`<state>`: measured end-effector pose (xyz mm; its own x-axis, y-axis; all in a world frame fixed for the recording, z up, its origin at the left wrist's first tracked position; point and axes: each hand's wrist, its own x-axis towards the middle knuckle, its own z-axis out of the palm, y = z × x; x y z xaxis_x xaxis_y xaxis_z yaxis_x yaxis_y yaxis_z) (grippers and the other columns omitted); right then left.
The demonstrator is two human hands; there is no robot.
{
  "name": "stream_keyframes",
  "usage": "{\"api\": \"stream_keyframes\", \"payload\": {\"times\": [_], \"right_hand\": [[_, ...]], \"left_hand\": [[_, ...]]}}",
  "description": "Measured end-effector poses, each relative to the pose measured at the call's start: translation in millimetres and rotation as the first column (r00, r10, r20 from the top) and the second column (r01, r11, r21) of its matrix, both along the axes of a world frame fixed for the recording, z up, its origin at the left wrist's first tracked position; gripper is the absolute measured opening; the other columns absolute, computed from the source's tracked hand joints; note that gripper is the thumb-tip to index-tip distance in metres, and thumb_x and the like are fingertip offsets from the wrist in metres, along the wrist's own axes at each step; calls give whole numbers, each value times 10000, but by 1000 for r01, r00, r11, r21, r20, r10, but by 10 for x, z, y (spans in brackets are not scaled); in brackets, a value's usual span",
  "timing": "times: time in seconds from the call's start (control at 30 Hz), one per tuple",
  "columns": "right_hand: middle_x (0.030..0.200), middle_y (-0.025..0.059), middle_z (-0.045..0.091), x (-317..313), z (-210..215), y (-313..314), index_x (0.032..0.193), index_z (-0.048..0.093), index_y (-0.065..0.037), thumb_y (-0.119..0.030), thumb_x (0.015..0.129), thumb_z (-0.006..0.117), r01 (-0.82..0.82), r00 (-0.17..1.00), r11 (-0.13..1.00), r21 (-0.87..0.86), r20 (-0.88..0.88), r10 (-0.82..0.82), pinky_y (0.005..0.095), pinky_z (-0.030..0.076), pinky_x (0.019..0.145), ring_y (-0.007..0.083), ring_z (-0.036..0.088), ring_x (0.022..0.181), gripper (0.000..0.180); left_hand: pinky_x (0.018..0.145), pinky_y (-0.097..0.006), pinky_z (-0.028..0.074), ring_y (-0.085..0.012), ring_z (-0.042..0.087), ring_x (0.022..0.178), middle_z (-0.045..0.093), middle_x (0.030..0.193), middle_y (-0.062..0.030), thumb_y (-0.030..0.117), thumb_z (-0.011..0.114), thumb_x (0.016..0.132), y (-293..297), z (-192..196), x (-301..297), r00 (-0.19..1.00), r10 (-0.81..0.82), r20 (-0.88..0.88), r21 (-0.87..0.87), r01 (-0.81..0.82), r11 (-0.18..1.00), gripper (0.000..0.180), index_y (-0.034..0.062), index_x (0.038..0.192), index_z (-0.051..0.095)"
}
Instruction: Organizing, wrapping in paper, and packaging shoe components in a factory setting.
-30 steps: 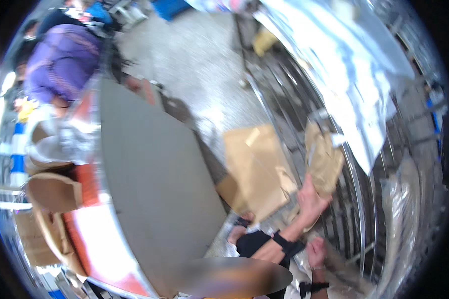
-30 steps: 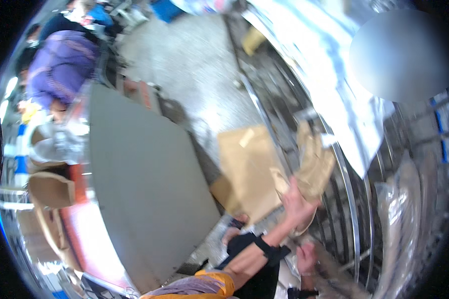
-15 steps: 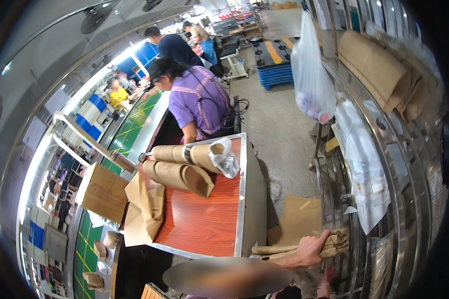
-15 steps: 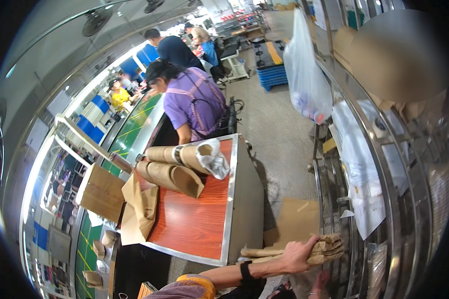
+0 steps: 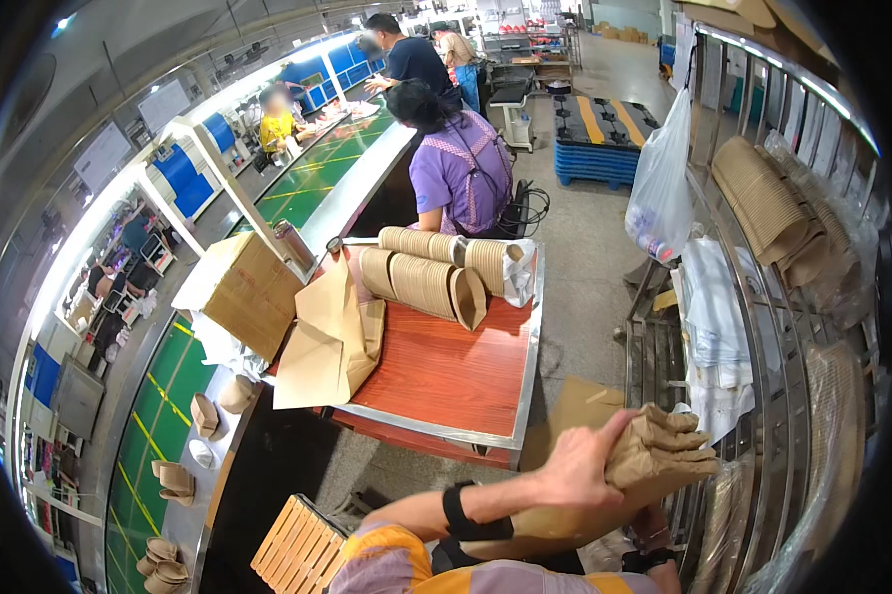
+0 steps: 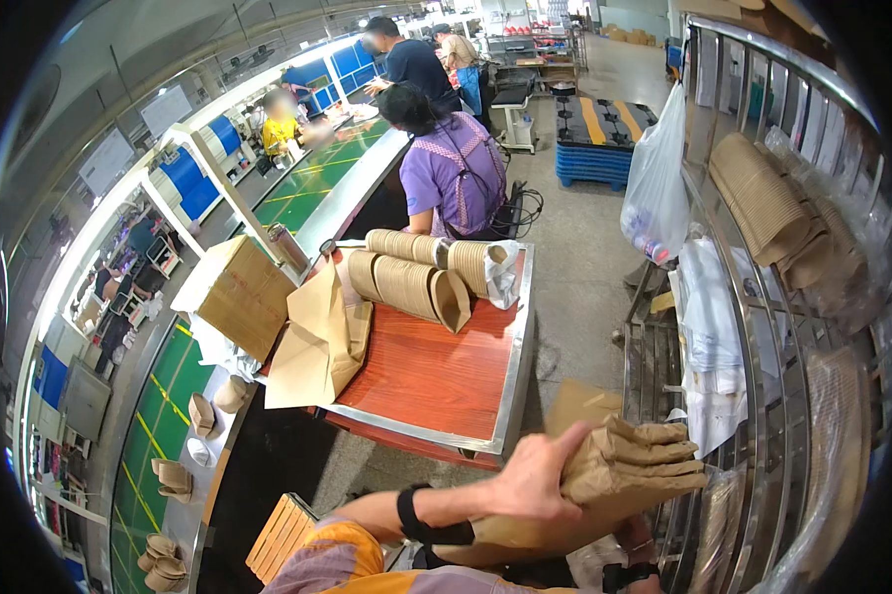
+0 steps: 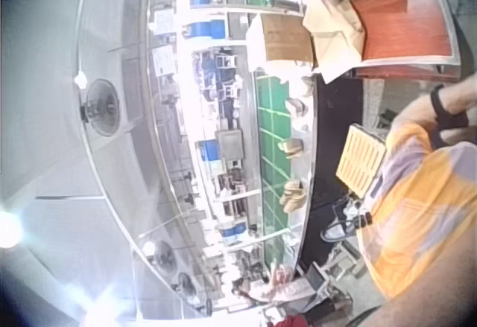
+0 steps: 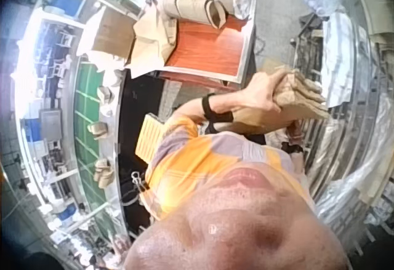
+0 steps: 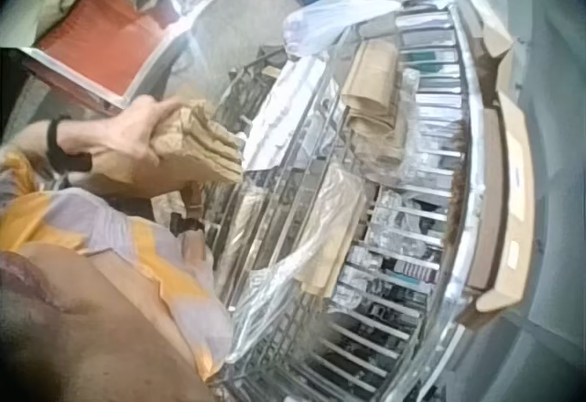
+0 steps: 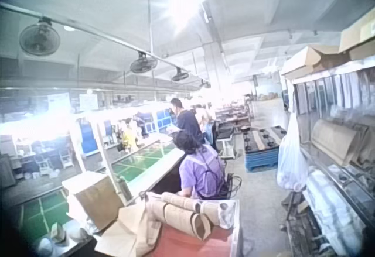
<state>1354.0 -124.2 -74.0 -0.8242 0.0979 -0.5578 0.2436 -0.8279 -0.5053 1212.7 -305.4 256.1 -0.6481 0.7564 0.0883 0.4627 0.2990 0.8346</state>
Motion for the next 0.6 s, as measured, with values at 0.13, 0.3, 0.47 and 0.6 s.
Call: {"api": "stream_keyframes", "payload": {"times": [0.13,0.3,0.47,0.6], "right_hand": [[1262,59,486,-83,287,-867,1292,404,-107,-317,820,648,-94,995,986,-136,-44,89,388,365,956,219,463,1127,572],[1281,66,475,-377,431,-1764,1306,391,-105,-322,802,670,-252,967,906,-339,-127,222,409,353,990,238,452,1153,615],[1301,72,464,-747,520,-2738,1319,379,-102,-328,785,692,-410,912,749,-521,-226,342,431,340,1025,258,441,1180,659],[1433,115,323,-1073,378,-3302,1382,302,-96,-400,769,685,-711,703,602,-363,-392,593,453,221,1105,301,316,1306,784]], "left_hand": [[639,-450,449,-436,574,708,598,702,-217,174,752,484,-528,332,-237,988,-116,-107,57,122,991,912,15,1280,336],[661,-443,458,-407,591,785,619,762,-206,180,784,475,-1322,612,-542,945,-241,-222,-208,195,958,873,8,1224,371],[736,-441,476,-393,600,851,626,831,-217,201,798,451,-2141,592,-1253,926,-304,-222,-243,250,937,873,-10,1200,401],[796,-409,477,-362,598,931,619,942,-237,205,807,427,-2565,477,-1893,887,-446,-120,-254,407,877,920,-45,1221,417]]}}
